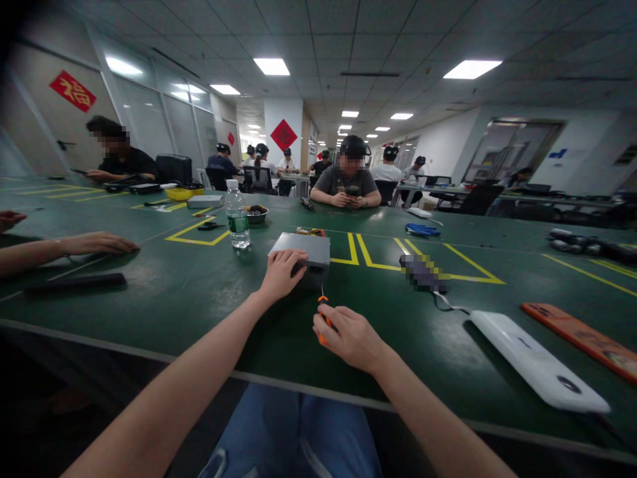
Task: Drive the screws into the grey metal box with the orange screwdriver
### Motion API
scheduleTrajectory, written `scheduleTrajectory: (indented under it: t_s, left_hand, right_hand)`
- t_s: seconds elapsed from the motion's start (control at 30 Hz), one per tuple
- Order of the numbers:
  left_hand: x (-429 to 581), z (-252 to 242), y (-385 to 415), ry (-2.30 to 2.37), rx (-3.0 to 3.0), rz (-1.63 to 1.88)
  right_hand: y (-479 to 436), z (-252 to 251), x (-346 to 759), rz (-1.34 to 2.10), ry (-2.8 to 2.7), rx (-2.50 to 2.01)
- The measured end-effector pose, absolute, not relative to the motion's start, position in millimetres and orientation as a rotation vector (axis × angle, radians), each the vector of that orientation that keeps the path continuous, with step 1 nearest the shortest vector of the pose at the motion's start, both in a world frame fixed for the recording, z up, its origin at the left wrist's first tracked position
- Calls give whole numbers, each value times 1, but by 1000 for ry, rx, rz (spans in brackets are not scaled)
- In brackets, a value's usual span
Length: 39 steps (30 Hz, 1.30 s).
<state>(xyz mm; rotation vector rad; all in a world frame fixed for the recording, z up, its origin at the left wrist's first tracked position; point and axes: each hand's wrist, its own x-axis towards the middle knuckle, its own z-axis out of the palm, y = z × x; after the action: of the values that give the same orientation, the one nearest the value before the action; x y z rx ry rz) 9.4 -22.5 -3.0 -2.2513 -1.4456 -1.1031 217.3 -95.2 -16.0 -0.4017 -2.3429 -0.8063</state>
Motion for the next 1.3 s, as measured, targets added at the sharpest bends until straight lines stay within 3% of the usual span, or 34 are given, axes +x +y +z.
scheduleTrajectory:
  t_s: [0.53,1.3]
  left_hand:
    - [10,-3,-21,-1441,-2256,-1107]
    - [11,-4,-22,-1438,-2239,-1111]
  right_hand:
    - [-98,-16,216,-797,-2244,-516]
    - [-106,-10,215,-471,-2255,-520]
